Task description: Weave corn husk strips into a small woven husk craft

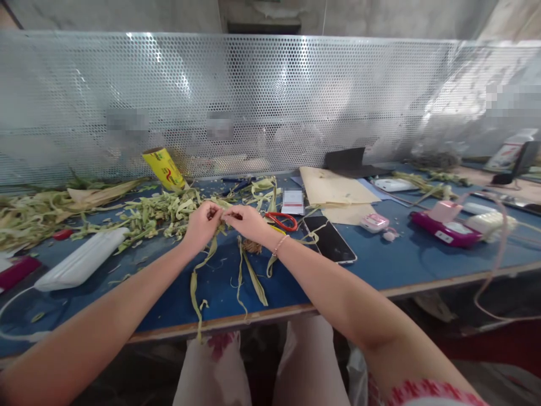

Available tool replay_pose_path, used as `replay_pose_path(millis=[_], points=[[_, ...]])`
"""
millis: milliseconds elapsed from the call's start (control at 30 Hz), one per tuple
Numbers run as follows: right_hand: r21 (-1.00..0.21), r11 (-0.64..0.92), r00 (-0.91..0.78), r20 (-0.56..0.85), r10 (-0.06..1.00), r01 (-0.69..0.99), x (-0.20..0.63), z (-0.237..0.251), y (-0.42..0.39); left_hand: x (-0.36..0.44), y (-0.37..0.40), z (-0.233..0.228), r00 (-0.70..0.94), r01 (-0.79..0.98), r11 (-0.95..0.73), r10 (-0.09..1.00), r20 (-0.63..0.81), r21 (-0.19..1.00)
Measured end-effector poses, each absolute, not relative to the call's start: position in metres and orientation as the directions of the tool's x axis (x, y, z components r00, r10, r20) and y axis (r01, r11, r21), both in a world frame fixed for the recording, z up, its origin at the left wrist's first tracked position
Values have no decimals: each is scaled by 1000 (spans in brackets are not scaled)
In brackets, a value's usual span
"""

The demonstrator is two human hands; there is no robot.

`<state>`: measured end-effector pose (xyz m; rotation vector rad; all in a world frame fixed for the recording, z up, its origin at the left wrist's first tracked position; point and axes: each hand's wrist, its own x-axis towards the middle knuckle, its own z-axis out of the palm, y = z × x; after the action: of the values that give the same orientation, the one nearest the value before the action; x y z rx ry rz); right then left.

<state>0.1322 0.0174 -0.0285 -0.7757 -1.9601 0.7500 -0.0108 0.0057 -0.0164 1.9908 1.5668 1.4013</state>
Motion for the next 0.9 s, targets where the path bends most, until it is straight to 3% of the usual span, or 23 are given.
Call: replay_pose_path(millis=[367,633,900], points=[[-767,552,-338,450,826,327,136,-31,26,-11,5,-15,119,413,-472,876,467,779],[-894,390,-273,328,904,220,137,-28,27,-13,7,-15,174,457,-416,908,380,786],[-725,612,-341,515,786,316,143,-18,19,-14,10,-18,185,512,-404,914,362,758]])
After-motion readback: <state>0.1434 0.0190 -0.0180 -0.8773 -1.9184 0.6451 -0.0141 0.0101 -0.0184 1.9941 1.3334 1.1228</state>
